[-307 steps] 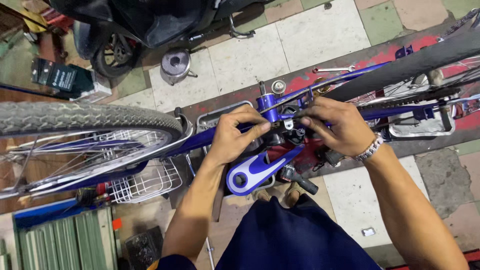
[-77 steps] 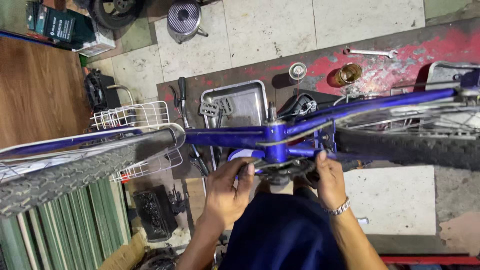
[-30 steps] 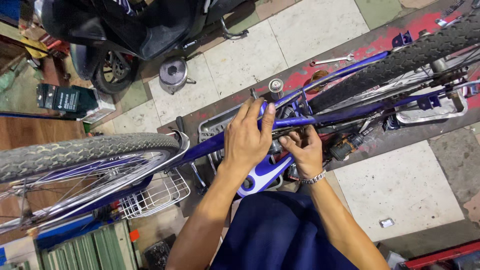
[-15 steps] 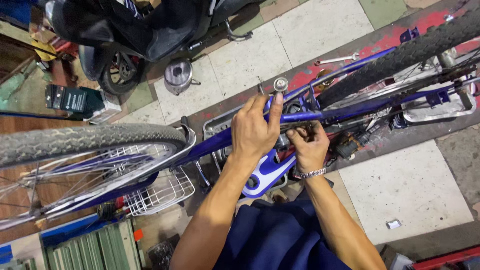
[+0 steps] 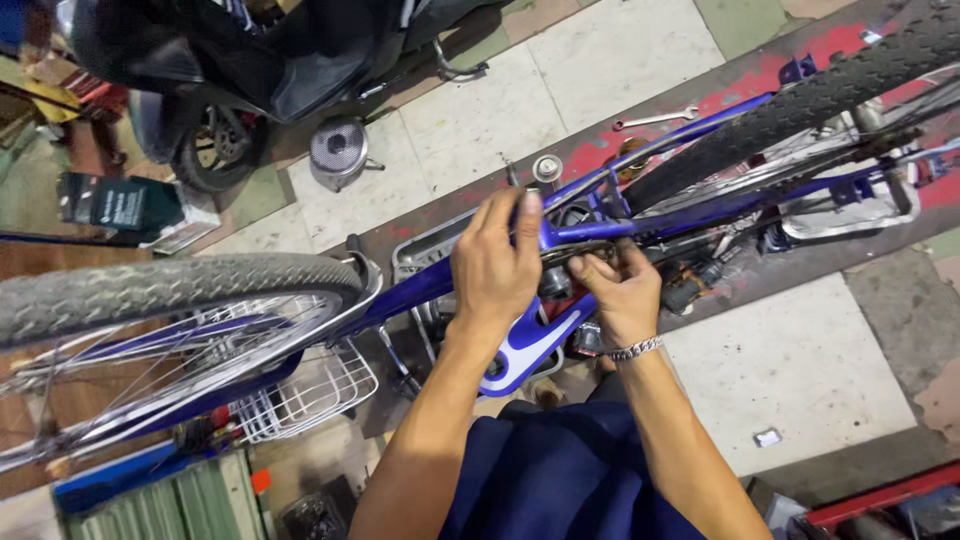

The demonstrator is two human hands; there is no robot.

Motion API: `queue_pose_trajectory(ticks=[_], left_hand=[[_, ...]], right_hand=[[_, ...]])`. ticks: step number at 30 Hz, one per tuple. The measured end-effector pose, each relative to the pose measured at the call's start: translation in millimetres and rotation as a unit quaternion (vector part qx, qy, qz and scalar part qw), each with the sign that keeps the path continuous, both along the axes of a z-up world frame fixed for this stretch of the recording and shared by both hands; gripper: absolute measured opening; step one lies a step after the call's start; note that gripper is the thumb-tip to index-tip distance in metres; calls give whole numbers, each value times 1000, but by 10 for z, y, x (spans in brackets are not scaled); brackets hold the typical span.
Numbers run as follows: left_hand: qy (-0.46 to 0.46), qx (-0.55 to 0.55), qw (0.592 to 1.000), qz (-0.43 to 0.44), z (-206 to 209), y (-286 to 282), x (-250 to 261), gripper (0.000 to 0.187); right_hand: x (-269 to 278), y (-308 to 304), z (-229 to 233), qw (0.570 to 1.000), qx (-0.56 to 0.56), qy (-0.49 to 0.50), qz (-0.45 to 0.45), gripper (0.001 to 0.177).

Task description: The person is repairing a blue bicycle in a workshop. They are seen adjusting the chain and crankset area, using a wrench to tighten bolts and ensuring the chain is properly seated on the gears. The person rotates the pedals to test the movement of the chain.

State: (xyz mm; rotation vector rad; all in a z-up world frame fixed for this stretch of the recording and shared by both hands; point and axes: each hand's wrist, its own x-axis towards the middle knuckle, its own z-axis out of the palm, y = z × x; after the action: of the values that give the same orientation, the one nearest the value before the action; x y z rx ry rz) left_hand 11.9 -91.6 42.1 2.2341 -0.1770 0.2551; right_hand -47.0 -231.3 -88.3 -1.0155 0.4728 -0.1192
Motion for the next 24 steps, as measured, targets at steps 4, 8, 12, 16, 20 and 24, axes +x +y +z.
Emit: queue_pose_trajectory(ticks=[4, 8, 12, 16, 20, 24], left_hand=[[98, -2, 995, 37, -39, 45, 43, 60], [203, 112, 971, 52, -35, 67, 116, 69], [178, 109, 977, 52, -19, 65, 143, 72], [170, 66, 982, 44, -67, 78, 144, 72], [185, 49, 980, 47, -64, 62, 158, 73], [179, 47, 982, 41, -79, 65, 132, 72]], right_hand=[[-26, -95, -205, 986, 147, 22, 69, 35], [-76, -130, -429, 989, 98, -19, 108, 29], [-69, -94, -456, 994, 45, -31, 94, 44], [-92, -94, -476, 993, 33, -55, 101, 48], [-58, -64, -440, 991, 82, -55, 91, 50], [-72, -39, -525, 993, 49, -73, 79, 47]])
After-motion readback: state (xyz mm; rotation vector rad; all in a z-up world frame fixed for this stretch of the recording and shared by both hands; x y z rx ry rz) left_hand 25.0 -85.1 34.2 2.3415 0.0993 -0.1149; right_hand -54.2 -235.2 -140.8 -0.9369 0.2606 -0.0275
